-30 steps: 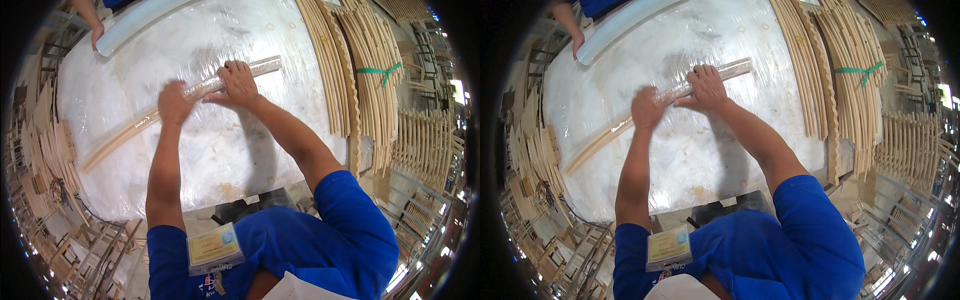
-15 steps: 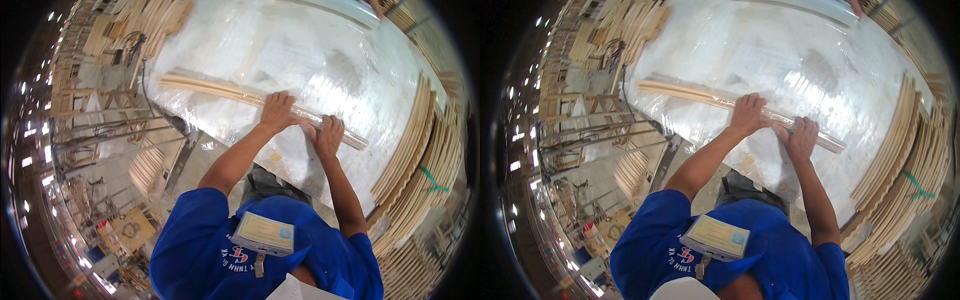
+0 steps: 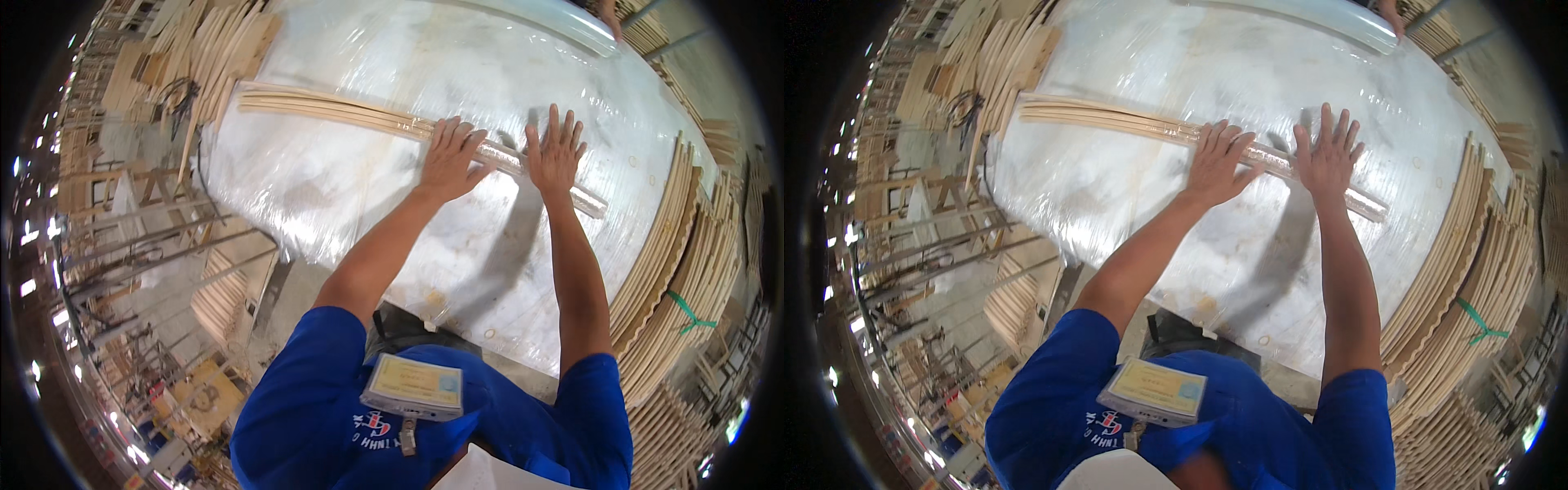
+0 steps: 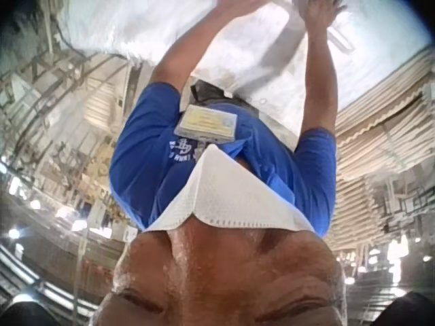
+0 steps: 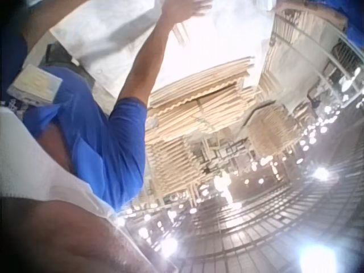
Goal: The person gathers bundles of thin wooden sticks and wraps them tightly with clear plastic film on a white workbench. They roll the sticks to secure the film, then place the wrapped bundles aside.
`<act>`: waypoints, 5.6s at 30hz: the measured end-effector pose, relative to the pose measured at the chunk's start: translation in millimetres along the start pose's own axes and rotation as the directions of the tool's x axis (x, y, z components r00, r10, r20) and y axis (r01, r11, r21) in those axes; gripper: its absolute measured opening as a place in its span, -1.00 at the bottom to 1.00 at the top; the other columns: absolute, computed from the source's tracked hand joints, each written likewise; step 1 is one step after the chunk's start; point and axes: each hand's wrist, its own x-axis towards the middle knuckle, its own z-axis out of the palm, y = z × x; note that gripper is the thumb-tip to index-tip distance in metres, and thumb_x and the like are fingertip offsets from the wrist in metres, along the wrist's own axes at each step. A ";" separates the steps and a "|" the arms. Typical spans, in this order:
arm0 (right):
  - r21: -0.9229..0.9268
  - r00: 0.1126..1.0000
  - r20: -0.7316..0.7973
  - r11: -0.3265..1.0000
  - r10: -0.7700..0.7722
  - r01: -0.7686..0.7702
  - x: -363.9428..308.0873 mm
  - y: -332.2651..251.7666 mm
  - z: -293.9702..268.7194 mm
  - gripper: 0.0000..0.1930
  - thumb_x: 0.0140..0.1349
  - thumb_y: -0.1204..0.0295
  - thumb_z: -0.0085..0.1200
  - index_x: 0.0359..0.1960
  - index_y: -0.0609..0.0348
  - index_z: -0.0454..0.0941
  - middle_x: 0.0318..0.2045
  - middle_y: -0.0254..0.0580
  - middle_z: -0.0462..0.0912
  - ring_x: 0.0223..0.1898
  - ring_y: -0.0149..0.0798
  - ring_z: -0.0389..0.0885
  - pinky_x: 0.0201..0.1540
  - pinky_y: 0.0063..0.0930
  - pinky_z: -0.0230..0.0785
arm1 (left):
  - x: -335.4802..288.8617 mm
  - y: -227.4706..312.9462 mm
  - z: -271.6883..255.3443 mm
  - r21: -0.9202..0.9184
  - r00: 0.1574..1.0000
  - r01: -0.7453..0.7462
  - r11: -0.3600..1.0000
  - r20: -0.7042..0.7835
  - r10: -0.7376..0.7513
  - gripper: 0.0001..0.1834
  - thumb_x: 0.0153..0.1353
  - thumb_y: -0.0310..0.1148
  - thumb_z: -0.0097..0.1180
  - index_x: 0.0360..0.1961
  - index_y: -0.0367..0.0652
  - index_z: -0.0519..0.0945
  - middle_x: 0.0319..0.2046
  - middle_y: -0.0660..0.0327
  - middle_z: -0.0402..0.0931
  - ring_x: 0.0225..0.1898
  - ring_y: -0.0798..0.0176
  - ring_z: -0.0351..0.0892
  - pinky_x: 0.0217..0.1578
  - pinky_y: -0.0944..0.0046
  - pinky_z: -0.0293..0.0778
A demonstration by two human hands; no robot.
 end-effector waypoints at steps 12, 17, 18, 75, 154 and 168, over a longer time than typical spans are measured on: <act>0.164 0.982 -0.053 0.968 -0.181 0.188 -88.5 1.9 -33.0 -0.28 0.09 -0.25 0.44 -0.01 0.13 0.61 -0.06 -0.03 0.59 0.03 0.08 0.56 0.16 0.02 0.40 | 1.6 -6.6 4.3 0.212 0.986 -0.142 0.967 -0.061 0.158 -0.31 -0.21 0.14 0.68 -0.12 -0.01 0.68 -0.20 0.20 0.63 -0.07 0.03 0.63 0.03 -0.04 0.48; 0.215 0.985 -0.012 0.962 -0.173 0.171 -191.9 17.6 -63.7 -0.30 0.13 -0.30 0.36 -0.08 0.12 0.56 -0.09 -0.05 0.56 0.01 0.08 0.56 0.16 0.02 0.39 | -91.6 48.0 -6.9 0.165 0.993 -0.112 0.980 0.058 0.104 -0.30 -0.21 0.17 0.66 -0.14 -0.04 0.69 -0.19 0.22 0.61 -0.05 0.03 0.62 0.05 -0.04 0.45; 0.217 0.985 -0.013 0.961 -0.174 0.173 -209.5 18.8 -72.4 -0.30 0.13 -0.30 0.35 -0.09 0.11 0.55 -0.09 -0.06 0.55 0.01 0.08 0.56 0.16 0.01 0.39 | -108.5 59.1 -10.0 0.164 0.993 -0.100 0.981 0.081 0.088 -0.30 -0.21 0.18 0.66 -0.14 -0.04 0.69 -0.18 0.22 0.61 -0.06 0.03 0.62 0.05 -0.05 0.44; -0.148 0.992 -0.049 0.983 -0.114 0.106 -102.4 -11.3 -32.9 -0.42 0.68 0.00 -0.18 0.46 0.11 0.51 0.48 0.08 0.49 0.56 0.23 0.30 0.60 0.28 -0.01 | 11.1 36.3 -36.8 -0.071 0.998 0.037 0.997 -0.049 -0.040 -0.38 0.45 0.23 0.11 -0.10 -0.22 0.68 -0.09 -0.02 0.56 0.07 -0.02 0.51 0.17 -0.07 0.38; 0.092 0.923 -0.303 0.971 0.238 -0.220 -40.3 -25.2 -42.0 -0.36 0.53 -0.02 0.09 0.48 0.10 0.43 0.47 0.26 0.39 0.51 0.39 0.28 0.51 0.42 0.09 | -56.3 -18.5 -52.6 0.085 0.966 -0.251 0.964 -0.049 0.255 -0.23 0.08 0.19 0.55 0.13 -0.12 0.62 0.15 0.03 0.52 0.22 -0.16 0.47 0.24 -0.27 0.33; 0.042 0.978 -0.100 0.981 -0.185 0.190 -93.1 -53.2 -39.3 -0.27 -0.16 -0.28 0.56 -0.35 0.14 0.55 -0.34 -0.06 0.56 -0.24 0.12 0.55 -0.13 -0.01 0.38 | -8.7 -32.5 -61.7 0.172 0.990 -0.088 0.981 0.128 0.066 -0.21 -0.26 0.31 0.65 -0.31 -0.17 0.65 -0.28 0.04 0.65 -0.16 -0.08 0.67 -0.15 -0.11 0.58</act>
